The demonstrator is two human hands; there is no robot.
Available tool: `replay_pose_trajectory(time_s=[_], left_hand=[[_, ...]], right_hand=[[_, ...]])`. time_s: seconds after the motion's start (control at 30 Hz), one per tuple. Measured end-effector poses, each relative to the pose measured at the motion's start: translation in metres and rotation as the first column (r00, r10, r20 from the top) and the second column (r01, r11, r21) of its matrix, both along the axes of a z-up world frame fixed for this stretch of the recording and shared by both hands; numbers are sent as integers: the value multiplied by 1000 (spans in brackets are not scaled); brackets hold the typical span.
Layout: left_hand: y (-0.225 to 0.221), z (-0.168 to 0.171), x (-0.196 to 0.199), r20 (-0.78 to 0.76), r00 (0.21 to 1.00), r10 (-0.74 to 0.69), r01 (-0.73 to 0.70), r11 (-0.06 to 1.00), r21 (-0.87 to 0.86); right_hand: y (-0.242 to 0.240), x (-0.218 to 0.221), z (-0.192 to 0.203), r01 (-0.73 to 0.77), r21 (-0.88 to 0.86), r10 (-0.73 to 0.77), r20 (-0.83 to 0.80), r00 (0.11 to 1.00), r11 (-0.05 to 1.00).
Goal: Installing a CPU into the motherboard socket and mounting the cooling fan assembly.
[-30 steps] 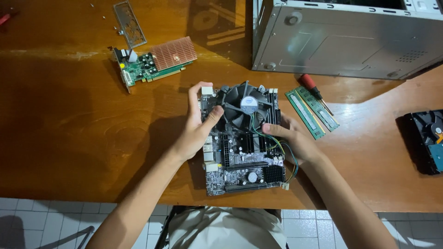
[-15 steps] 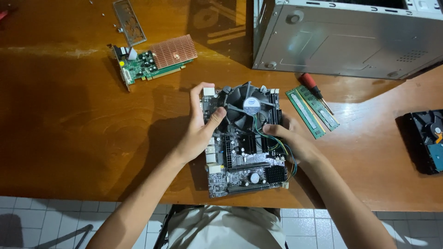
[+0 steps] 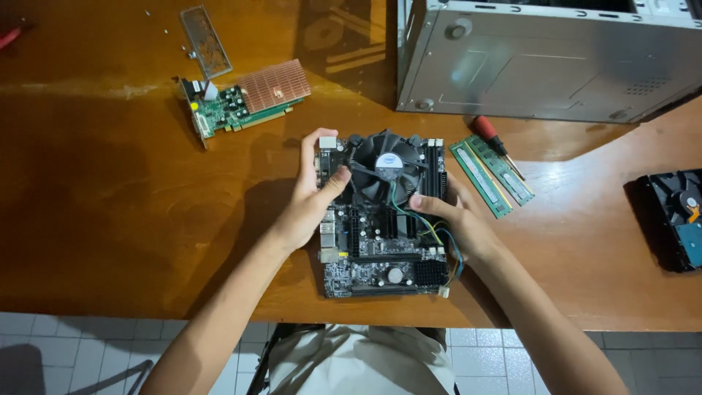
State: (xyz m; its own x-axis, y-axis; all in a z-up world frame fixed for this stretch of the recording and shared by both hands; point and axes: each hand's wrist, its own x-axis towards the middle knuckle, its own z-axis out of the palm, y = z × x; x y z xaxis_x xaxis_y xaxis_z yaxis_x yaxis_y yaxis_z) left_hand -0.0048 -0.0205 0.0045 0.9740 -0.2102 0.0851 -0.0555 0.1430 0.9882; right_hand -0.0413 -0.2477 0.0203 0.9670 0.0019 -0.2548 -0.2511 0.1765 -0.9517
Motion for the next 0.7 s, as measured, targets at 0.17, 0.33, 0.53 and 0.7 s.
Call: replay_pose_trajectory(time_s=[0.17,0.33,0.53,0.7], left_hand=[[3,11,-1,185,979,80,-115,976,187],[-17,42,-20,720,691,-64,-430,764,480],[-42,27,-20,690,641,-336,-421,598,682],[-51,22,-17,643,702,-306,-364,621,694]], right_hand=[[-21,3,-37,47,1,-47,14,999,999],[12,-5,15,46,36,-44,-47,998,998],[14,-2,8,77,65,-74,-51,996,995],[-7,12,-66,70,107,-66,-41,997,992]])
